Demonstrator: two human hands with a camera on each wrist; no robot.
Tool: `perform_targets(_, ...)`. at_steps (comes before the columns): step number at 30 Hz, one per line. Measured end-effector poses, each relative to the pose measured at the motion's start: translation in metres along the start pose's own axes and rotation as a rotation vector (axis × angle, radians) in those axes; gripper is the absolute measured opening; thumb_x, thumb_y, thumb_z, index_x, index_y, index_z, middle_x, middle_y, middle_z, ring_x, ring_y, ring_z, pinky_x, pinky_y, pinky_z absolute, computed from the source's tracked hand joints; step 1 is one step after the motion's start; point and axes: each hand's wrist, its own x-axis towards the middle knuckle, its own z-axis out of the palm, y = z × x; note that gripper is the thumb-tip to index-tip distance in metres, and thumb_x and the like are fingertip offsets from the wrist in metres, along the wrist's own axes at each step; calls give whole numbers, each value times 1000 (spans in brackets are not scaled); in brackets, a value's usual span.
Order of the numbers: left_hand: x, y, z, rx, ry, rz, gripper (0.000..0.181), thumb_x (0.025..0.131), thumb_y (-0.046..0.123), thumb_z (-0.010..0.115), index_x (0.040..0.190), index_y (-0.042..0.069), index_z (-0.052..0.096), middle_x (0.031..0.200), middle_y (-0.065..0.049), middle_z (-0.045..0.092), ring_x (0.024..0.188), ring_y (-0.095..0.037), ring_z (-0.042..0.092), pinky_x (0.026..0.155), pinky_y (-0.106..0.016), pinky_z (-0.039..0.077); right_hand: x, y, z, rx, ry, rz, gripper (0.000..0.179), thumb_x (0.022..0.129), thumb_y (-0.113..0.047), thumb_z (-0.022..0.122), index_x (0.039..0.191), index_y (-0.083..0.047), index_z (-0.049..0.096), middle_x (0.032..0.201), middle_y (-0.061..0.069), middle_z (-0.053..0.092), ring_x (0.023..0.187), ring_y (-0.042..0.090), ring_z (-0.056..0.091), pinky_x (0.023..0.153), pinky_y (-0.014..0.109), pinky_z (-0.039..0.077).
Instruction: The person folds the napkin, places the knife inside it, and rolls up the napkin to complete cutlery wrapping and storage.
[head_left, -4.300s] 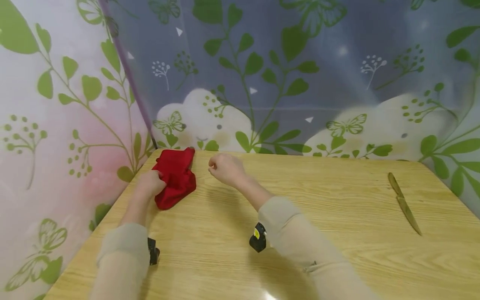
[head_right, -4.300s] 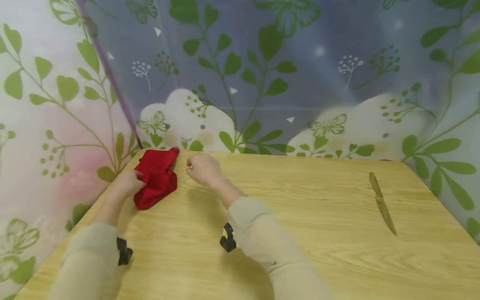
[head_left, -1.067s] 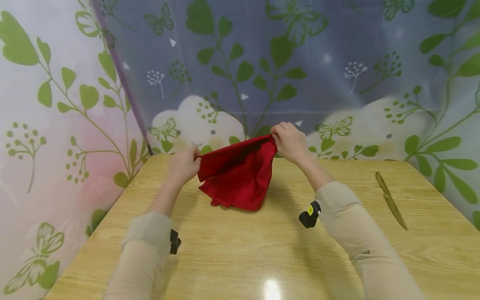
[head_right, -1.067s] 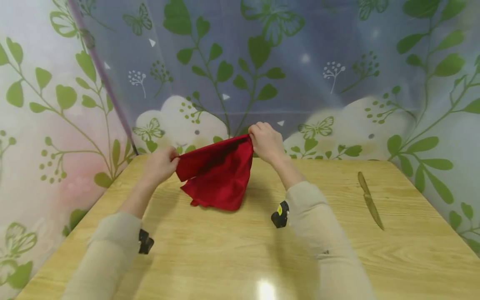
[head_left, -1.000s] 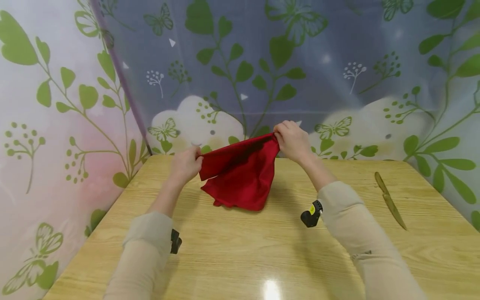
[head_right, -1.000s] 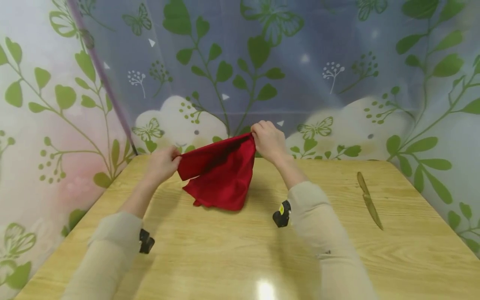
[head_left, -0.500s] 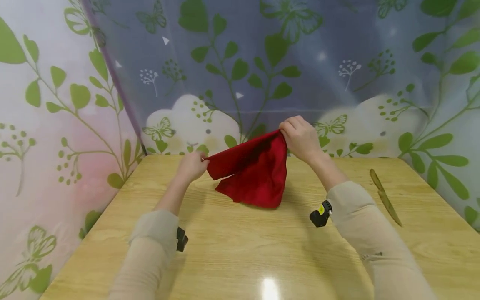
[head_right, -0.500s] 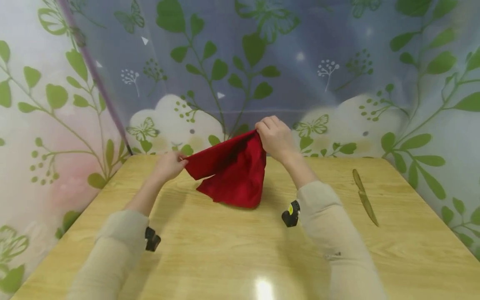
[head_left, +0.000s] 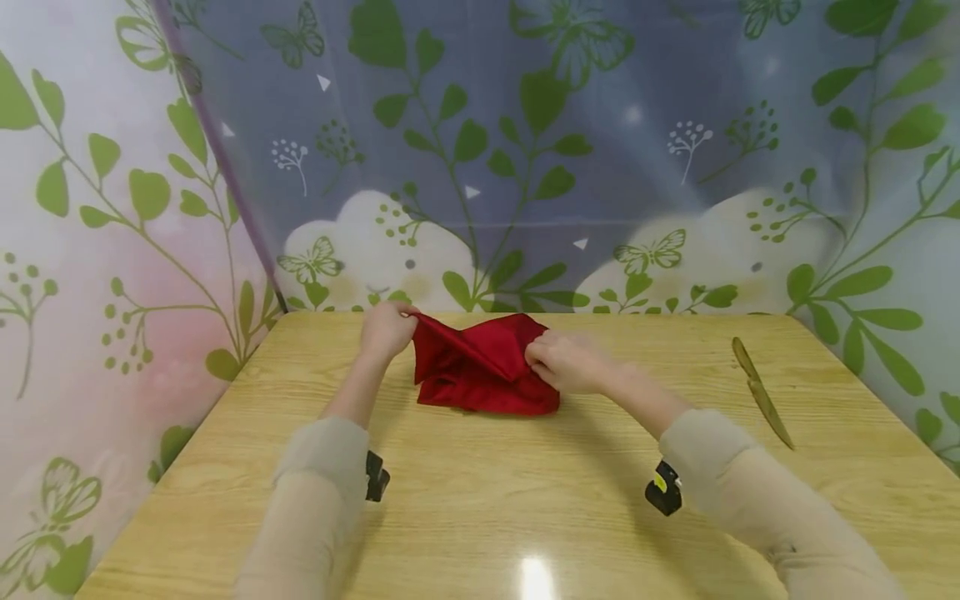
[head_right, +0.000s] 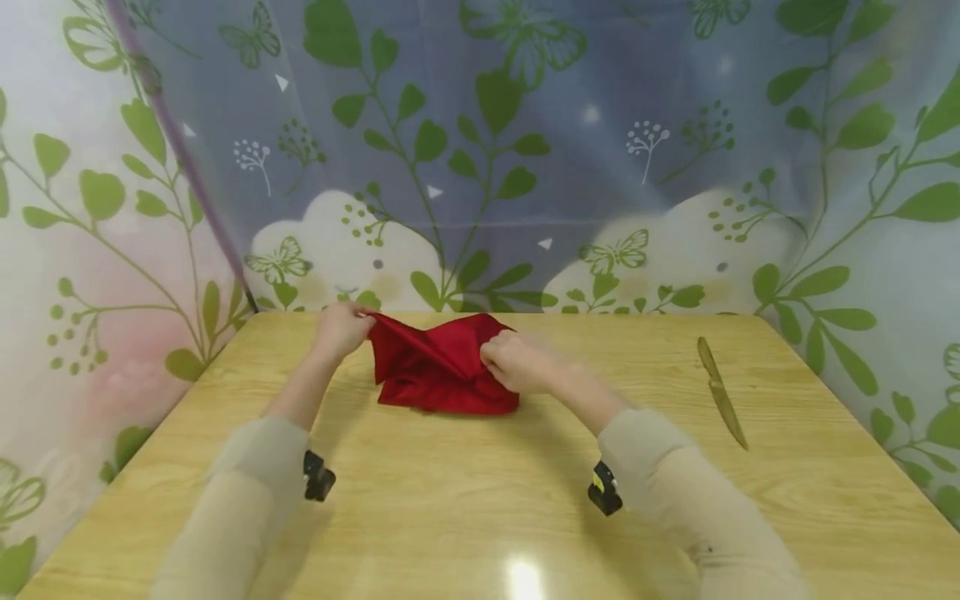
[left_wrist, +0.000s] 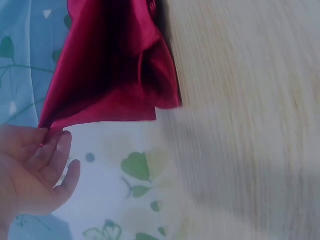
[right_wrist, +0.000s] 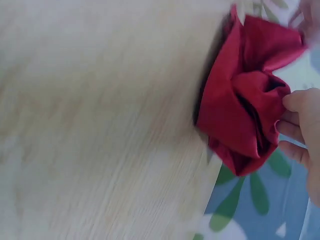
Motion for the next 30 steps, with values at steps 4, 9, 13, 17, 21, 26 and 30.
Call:
perform_targets(4, 2, 8, 2, -1, 36, 20, 33, 87, 15, 46, 112, 9, 67, 117, -10, 61, 67, -19, 47, 53, -25, 34, 8, -20, 5, -67, 15, -140, 11, 81, -7, 64, 76, -12, 57, 70, -4, 56, 67, 14, 53, 61, 26, 44)
perform_targets(9, 5, 21, 4, -71, 82, 77, 31, 89, 14, 47, 112, 9, 68, 116, -10, 62, 68, -18, 47, 57, -25, 34, 22, -42, 18, -217, 110, -294, 17, 79, -4, 61, 67, -11, 51, 58, -2, 54, 56, 15, 47, 50, 24, 35)
perform_targets(13, 4, 41, 6, -155, 60, 143, 30, 92, 11, 47, 115, 7, 65, 118, -11, 61, 68, -17, 49, 59, -25, 37, 32, -58, 29, -318, 68, -281, 18, 82, -6, 58, 67, -12, 50, 59, -2, 55, 59, 16, 49, 52, 24, 33)
perform_targets(17, 0, 58, 9, -208, 22, 220, 29, 93, 8, 48, 117, 6, 64, 121, -11, 60, 97, -21, 57, 77, -30, 45, 37, -65, 32, -328, -82, -207, 7, 87, -13, 57, 80, -13, 59, 74, -3, 63, 75, 16, 55, 61, 27, 38)
perform_targets(21, -3, 64, 12, -206, -9, 296, 29, 92, 5, 48, 116, 6, 64, 119, -10, 61, 112, -24, 53, 90, -36, 43, 32, -59, 26, -217, -29, -163, 7, 84, -17, 62, 89, -13, 66, 82, -3, 66, 81, 17, 58, 67, 29, 42)
perform_targets(26, -4, 61, 12, -194, -72, 355, 28, 91, 3, 48, 114, 3, 63, 114, -13, 63, 105, -25, 56, 88, -37, 44, 33, -37, 7, 41, 249, 43, 4, 80, -6, 61, 79, -6, 64, 73, 4, 63, 70, 21, 58, 65, 32, 47)
perform_targets(30, -3, 63, 15, -244, -145, 387, 27, 89, 1, 47, 113, 0, 59, 110, -16, 63, 101, -25, 57, 86, -35, 43, 44, -19, -10, 321, 230, 351, 15, 83, -7, 58, 95, -1, 65, 87, 9, 66, 83, 23, 61, 75, 37, 47)
